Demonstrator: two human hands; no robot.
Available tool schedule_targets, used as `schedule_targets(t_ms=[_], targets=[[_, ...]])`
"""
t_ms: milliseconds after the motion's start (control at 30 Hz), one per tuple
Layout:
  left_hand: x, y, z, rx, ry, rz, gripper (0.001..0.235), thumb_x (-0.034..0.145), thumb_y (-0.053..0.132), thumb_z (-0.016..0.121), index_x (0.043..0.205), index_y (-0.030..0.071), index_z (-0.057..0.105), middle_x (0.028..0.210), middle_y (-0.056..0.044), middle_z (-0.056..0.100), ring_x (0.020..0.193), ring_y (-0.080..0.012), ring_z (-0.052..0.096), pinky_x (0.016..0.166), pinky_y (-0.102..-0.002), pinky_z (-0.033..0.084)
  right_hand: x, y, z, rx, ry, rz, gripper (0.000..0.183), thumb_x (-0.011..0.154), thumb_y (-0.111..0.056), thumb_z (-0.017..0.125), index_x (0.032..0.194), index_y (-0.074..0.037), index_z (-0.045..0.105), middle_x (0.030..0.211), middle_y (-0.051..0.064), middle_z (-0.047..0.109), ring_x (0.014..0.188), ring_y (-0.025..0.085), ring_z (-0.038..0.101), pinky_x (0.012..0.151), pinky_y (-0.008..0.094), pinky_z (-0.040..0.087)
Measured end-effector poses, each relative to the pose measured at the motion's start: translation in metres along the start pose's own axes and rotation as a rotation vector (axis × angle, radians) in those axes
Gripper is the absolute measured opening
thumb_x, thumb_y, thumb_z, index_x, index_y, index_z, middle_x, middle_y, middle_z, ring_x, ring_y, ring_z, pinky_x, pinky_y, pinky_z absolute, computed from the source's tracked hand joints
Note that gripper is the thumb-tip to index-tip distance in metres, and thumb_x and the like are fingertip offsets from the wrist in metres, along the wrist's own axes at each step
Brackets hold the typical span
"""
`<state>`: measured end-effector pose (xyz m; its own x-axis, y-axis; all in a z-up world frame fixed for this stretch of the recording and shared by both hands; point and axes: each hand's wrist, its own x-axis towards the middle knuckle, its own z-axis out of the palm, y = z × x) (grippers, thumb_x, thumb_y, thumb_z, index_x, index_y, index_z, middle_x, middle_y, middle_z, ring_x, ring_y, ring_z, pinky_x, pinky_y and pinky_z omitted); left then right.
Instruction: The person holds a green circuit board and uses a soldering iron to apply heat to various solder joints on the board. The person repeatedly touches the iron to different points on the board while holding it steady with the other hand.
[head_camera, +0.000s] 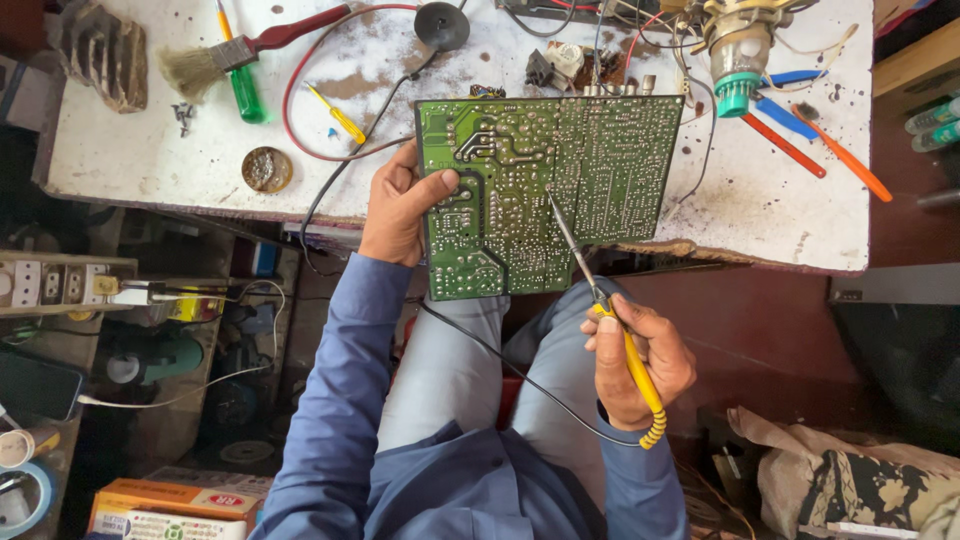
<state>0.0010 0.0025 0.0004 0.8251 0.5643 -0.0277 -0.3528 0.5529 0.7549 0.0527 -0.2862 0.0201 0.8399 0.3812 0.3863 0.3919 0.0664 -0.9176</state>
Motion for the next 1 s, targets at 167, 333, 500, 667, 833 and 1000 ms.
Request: schedule_targets(t_ms=[167, 333, 500, 667, 833, 1000], targets=[[0.0, -0.001, -0.001, -0.009, -0.003, 0.001, 0.051, 0.091, -0.004, 0.07, 0.139, -0.008, 0.053, 0.12, -0.015, 0.07, 0.101, -0.0183, 0.072, 0.089, -0.032, 0.062, 0.0, 0.0, 0.0, 0.012, -0.002, 0.004, 0.016, 0.101, -0.002, 0.065, 0.117, 0.004, 0.065, 0.099, 0.019, 0.073, 0.078, 0.016, 0.071, 0.071, 0.027, 0.061], [0.0, 0.0, 0.001, -0.002, -0.009, -0.003, 0.05, 0.091, -0.005, 0.07, 0.138, -0.008, 0.054, 0.12, -0.016, 0.071, 0.102, -0.0188, 0.072, 0.089, -0.032, 0.062, 0.001, 0.0, 0.0, 0.033, 0.001, 0.0, 0.016, 0.103, -0.004, 0.065, 0.117, 0.003, 0.065, 0.099, 0.019, 0.073, 0.079, 0.016, 0.071, 0.07, 0.027, 0.06], [0.0, 0.0, 0.0, -0.004, -0.004, 0.0, 0.05, 0.091, -0.004, 0.07, 0.138, -0.007, 0.054, 0.119, -0.015, 0.071, 0.101, -0.0181, 0.072, 0.089, -0.032, 0.062, -0.003, 0.005, 0.0, 0.071, 0.028, 0.051, 0.017, 0.103, -0.005, 0.065, 0.118, 0.004, 0.064, 0.097, 0.019, 0.072, 0.078, 0.018, 0.071, 0.068, 0.028, 0.06], [0.0, -0.004, -0.005, 0.043, 0.005, 0.011, 0.048, 0.09, -0.001, 0.072, 0.135, -0.007, 0.056, 0.12, -0.014, 0.071, 0.104, -0.0187, 0.07, 0.093, -0.033, 0.059, -0.005, 0.019, -0.019, 0.315, 0.187, 0.208, 0.017, 0.104, -0.014, 0.062, 0.112, 0.002, 0.062, 0.088, 0.018, 0.071, 0.069, 0.021, 0.068, 0.057, 0.028, 0.054], [0.002, -0.005, -0.008, 0.078, -0.009, 0.02, 0.044, 0.091, 0.003, 0.073, 0.132, -0.004, 0.06, 0.121, -0.013, 0.071, 0.107, -0.0195, 0.068, 0.099, -0.034, 0.057, 0.002, 0.054, -0.079, 0.87, 0.509, 0.465, 0.017, 0.099, -0.024, 0.065, 0.096, -0.008, 0.061, 0.078, 0.012, 0.068, 0.063, 0.02, 0.063, 0.05, 0.026, 0.048], [-0.002, -0.006, -0.007, 0.055, -0.01, 0.028, 0.041, 0.093, 0.001, 0.072, 0.132, -0.005, 0.06, 0.12, -0.015, 0.072, 0.103, -0.0211, 0.071, 0.096, -0.035, 0.06, 0.014, 0.106, -0.131, 1.15, 0.499, 0.37, 0.023, 0.103, -0.023, 0.068, 0.093, -0.002, 0.065, 0.082, 0.012, 0.068, 0.065, 0.014, 0.056, 0.057, 0.02, 0.047]])
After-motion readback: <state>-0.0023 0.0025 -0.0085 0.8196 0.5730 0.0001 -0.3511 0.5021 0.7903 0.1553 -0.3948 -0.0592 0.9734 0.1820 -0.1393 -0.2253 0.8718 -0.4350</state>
